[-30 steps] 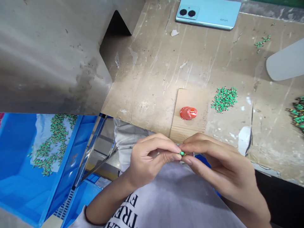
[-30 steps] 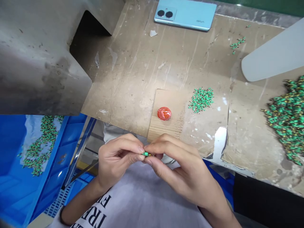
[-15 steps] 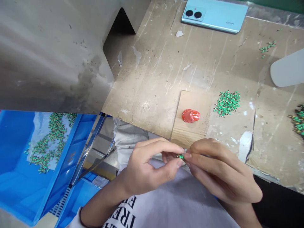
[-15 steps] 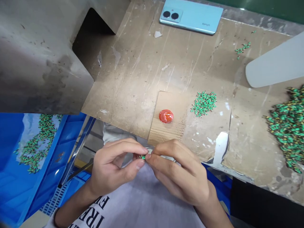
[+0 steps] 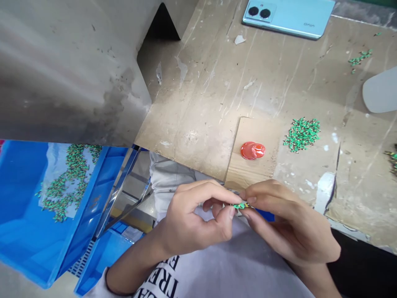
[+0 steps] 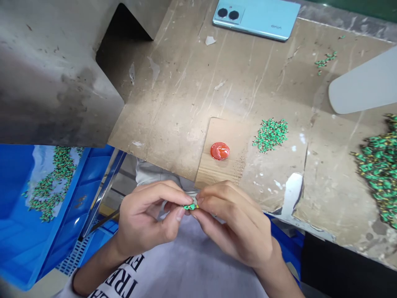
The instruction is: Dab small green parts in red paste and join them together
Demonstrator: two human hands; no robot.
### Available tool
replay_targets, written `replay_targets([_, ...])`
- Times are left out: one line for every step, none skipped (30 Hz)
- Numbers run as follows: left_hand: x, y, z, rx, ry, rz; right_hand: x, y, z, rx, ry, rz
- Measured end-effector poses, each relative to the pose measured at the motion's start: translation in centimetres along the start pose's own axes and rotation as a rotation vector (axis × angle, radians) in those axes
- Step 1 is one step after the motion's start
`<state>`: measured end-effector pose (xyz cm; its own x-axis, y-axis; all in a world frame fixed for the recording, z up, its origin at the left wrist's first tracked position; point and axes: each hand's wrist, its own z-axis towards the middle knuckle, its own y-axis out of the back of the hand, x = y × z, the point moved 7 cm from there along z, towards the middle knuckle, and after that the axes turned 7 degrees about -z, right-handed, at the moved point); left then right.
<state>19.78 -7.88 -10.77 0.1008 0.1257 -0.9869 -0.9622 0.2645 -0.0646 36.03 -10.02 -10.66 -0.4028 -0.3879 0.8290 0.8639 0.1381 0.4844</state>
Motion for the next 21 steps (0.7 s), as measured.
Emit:
replay_targets([0.0, 0.0, 0.0, 0.001, 0.007, -0.008, 0.0, 0.0, 0.0, 0.003, 0.008, -0.001])
replay_targets([0.1, 0.0, -0.1, 0.002, 0.019, -0.017, 0.2, 0.1, 0.1, 0.007, 0.029, -0.010])
replay_targets([0.2, 0.0, -0.1, 0.004, 0.033, -0.028, 0.4, 0.2, 0.2, 0.015, 0.054, -0.019])
replay_targets([0.2, 0.0, 0.0, 0.009, 0.044, -0.039, 0.5, 0.2, 0.4, 0.039, 0.070, -0.021])
replay_targets([0.2, -0.1, 0.0, 0.011, 0.049, -0.045, 0.7, 0.2, 0.6, 0.058, 0.088, -0.017])
replay_targets([0.1, -0.1, 0.1, 0.012, 0.047, -0.042, 0.8, 0.4, 0.8, 0.071, 0.107, -0.014])
replay_targets([0.0, -0.1, 0.1, 0.011, 0.041, -0.032, 1.0, 0.5, 1.0, 0.078, 0.125, -0.013])
replay_targets([-0.1, 0.0, 0.2, 0.007, 0.034, -0.018, 1.1, 0.6, 1.1, 0.075, 0.141, -0.017])
replay_targets([-0.1, 0.0, 0.3, 0.003, 0.031, -0.005, 1.2, 0.7, 1.2, 0.067, 0.152, -0.023])
replay_targets([-0.1, 0.0, 0.3, -0.001, 0.036, 0.004, 1.2, 0.8, 1.3, 0.061, 0.159, -0.028])
replay_targets([-0.1, 0.0, 0.3, -0.002, 0.049, 0.007, 1.2, 0.8, 1.3, 0.055, 0.164, -0.029])
replay_targets([0.1, 0.0, 0.3, 0.000, 0.068, 0.002, 1.3, 0.9, 1.3, 0.052, 0.171, -0.026])
replay_targets([0.2, 0.0, 0.3, 0.001, 0.094, -0.010, 1.3, 0.9, 1.2, 0.048, 0.178, -0.021])
replay_targets([0.4, 0.0, 0.3, 0.003, 0.123, -0.028, 1.3, 0.9, 1.2, 0.052, 0.180, -0.019])
replay_targets([0.6, 0.0, 0.2, 0.004, 0.158, -0.049, 1.3, 0.8, 1.1, 0.058, 0.177, -0.021])
replay_targets([0.9, 0.0, 0.2, 0.007, 0.198, -0.077, 1.3, 0.8, 1.1, 0.064, 0.173, -0.025])
replay_targets([1.2, 0.0, 0.1, 0.011, 0.244, -0.107, 1.2, 0.8, 1.0, 0.069, 0.165, -0.032])
replay_targets([1.5, 0.0, 0.0, 0.016, 0.289, -0.138, 1.2, 0.8, 1.0, 0.074, 0.160, -0.039])
replay_targets([1.8, -0.1, 0.0, 0.019, 0.329, -0.166, 1.3, 0.7, 0.9, 0.074, 0.158, -0.044])
replay_targets([2.0, -0.1, -0.1, 0.021, 0.361, -0.188, 1.3, 0.7, 0.9, 0.068, 0.157, -0.047])
replay_targets([2.2, -0.1, -0.1, 0.020, 0.384, -0.204, 1.3, 0.7, 0.9, 0.060, 0.162, -0.048])
